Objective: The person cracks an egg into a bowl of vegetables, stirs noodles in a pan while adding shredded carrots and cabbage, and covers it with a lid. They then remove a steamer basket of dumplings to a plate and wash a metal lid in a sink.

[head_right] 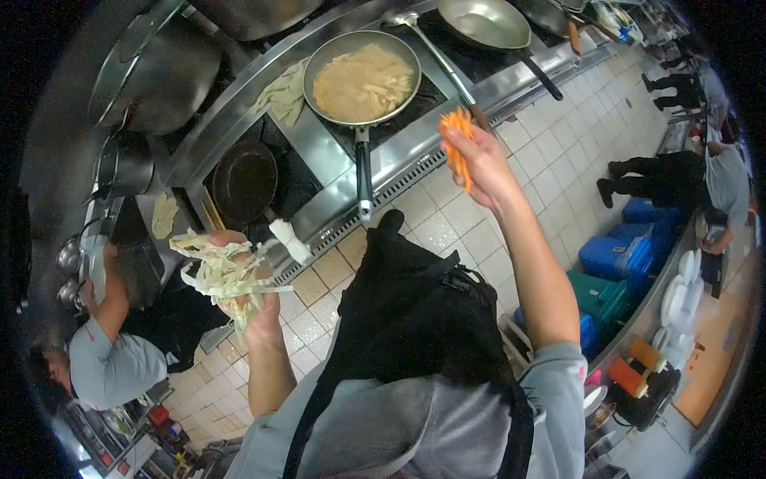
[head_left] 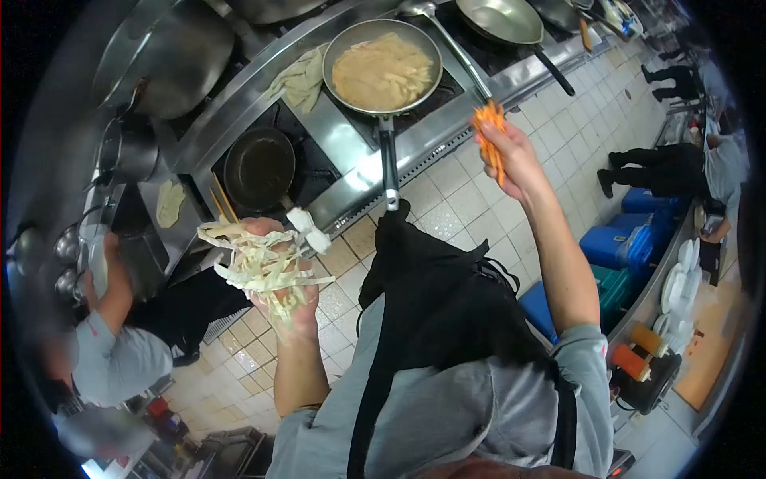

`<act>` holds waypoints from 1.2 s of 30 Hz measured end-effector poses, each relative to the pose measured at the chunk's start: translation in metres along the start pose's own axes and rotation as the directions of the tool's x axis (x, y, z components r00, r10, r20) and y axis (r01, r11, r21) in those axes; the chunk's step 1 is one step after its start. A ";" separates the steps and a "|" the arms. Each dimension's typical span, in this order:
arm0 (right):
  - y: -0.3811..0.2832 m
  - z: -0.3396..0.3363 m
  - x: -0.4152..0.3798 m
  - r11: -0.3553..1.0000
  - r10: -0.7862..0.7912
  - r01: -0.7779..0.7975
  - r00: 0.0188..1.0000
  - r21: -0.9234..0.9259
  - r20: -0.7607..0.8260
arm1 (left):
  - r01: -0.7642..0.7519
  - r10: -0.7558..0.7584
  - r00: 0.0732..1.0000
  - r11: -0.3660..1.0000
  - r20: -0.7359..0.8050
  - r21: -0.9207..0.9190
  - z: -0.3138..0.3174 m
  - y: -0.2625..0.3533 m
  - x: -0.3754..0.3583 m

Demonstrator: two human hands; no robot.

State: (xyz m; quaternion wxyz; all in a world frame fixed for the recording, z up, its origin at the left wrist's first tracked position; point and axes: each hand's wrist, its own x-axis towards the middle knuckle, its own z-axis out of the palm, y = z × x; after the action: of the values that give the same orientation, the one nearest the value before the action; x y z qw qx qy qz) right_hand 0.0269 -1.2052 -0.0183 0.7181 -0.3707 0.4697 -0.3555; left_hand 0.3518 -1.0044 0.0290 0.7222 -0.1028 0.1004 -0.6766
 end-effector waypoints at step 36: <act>-0.031 0.026 0.166 0.674 -0.271 0.208 0.962 -0.709 0.024 | 0.281 0.187 0.903 0.426 -0.387 0.860 -0.063 0.021 0.318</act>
State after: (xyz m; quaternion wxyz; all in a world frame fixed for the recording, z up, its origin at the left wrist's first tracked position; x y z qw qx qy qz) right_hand 0.0970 -1.3574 -0.0522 0.4484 -0.6600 0.5462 -0.2549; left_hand 0.3742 -1.3209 -0.0394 0.6026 0.4473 -0.1250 -0.6490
